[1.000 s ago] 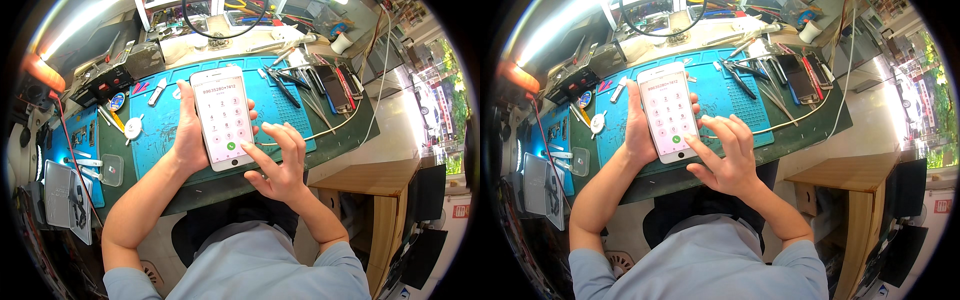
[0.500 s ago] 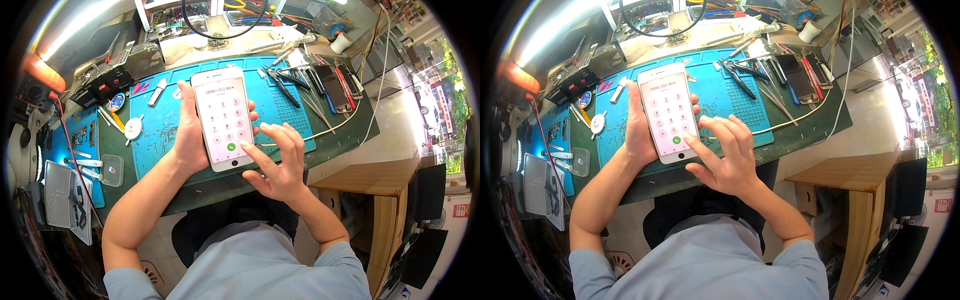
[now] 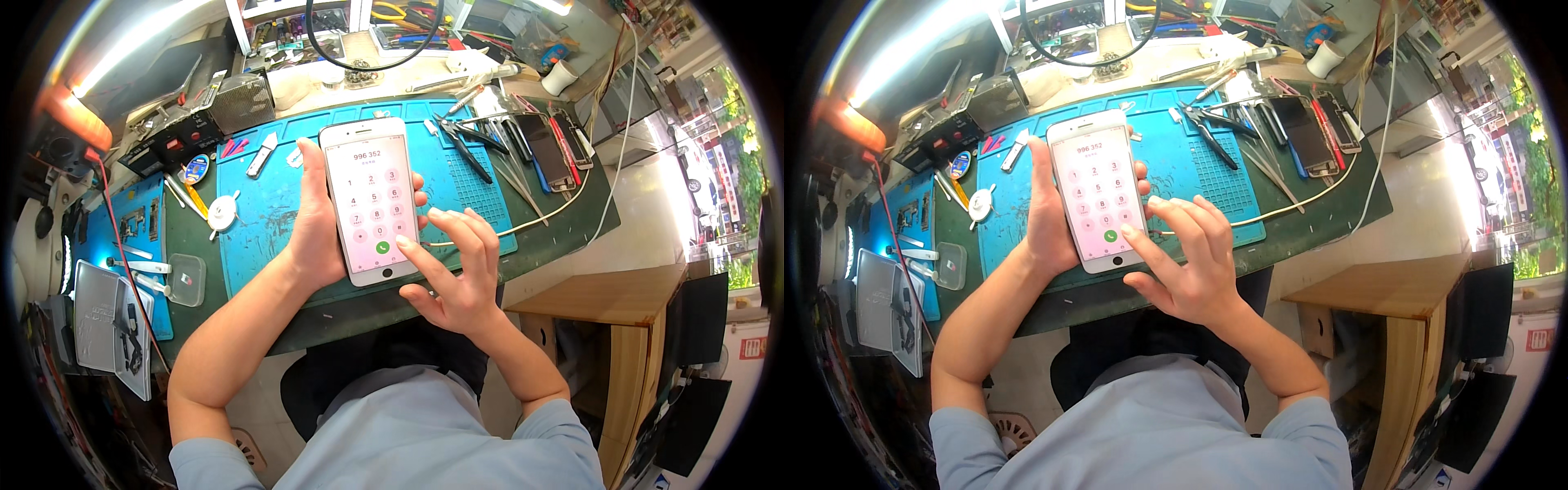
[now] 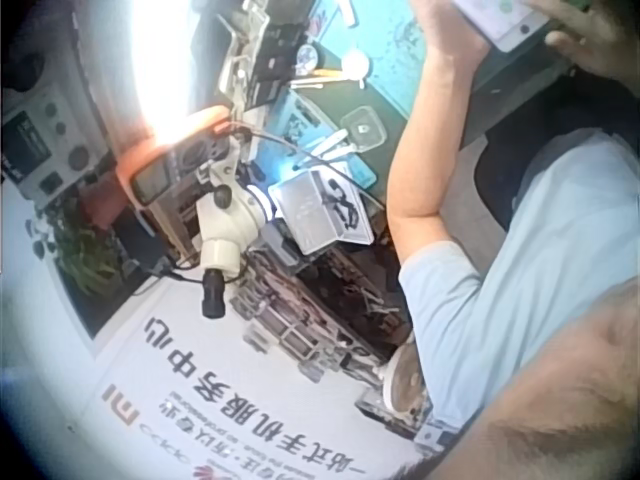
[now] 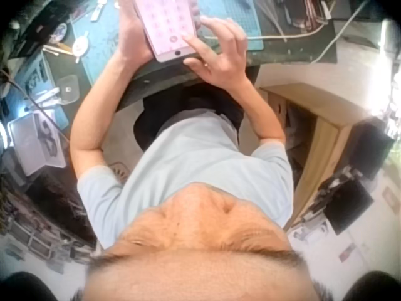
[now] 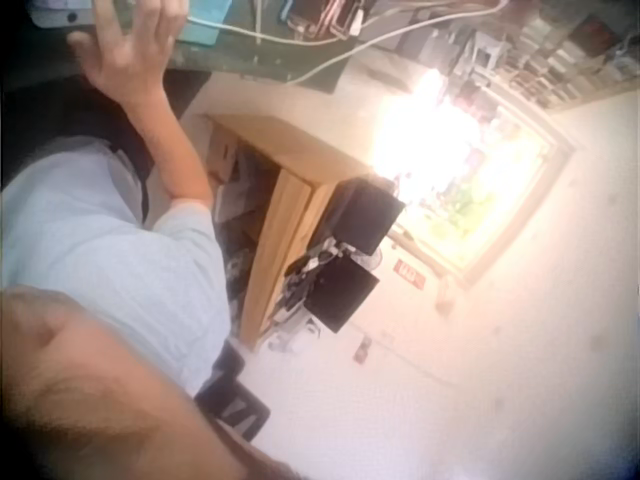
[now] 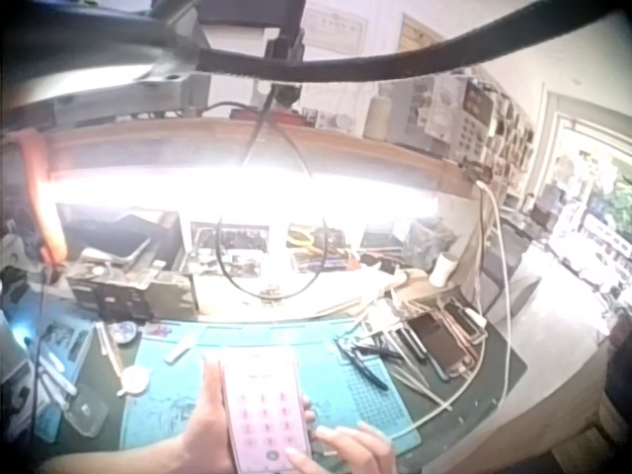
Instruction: The person uses a metal spudger to pry open the screen of a white smartphone. They then test the device's functionality by navigating the touchscreen interface, opening the dialer, and checking the camera. Finally, they remove the screen assembly to expose the internal components.
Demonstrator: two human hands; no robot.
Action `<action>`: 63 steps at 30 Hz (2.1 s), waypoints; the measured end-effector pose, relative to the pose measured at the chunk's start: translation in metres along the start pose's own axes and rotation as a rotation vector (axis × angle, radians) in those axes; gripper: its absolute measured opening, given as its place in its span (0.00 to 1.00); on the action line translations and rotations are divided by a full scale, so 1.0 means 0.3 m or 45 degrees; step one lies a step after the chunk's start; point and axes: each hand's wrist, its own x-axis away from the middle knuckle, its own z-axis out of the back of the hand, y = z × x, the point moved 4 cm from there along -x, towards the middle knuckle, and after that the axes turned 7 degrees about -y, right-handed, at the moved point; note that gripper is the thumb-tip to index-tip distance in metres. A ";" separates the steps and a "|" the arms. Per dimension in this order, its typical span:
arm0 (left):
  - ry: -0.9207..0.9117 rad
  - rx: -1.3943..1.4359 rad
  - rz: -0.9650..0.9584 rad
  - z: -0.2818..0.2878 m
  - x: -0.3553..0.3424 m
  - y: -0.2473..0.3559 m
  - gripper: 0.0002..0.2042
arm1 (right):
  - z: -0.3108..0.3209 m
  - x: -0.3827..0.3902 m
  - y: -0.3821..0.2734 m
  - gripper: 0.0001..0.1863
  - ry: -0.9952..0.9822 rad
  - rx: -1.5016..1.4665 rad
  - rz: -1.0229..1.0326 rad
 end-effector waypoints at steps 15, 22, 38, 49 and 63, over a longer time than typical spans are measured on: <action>-0.047 -0.052 0.008 0.001 -0.002 -0.004 0.55 | 0.004 0.013 0.001 0.26 0.010 0.043 0.057; -0.026 -0.092 0.008 0.005 -0.003 -0.007 0.56 | 0.007 0.008 -0.004 0.23 0.025 -0.007 0.012; 0.018 -0.004 0.012 -0.005 -0.001 -0.002 0.56 | 0.016 0.042 0.014 0.19 0.149 0.023 -0.012; 0.012 -0.014 -0.005 0.008 0.002 0.000 0.54 | 0.020 0.018 -0.002 0.17 0.136 0.025 0.022; 0.086 -0.041 -0.008 0.000 0.000 -0.002 0.54 | 0.015 0.030 0.001 0.11 0.229 -0.036 -0.014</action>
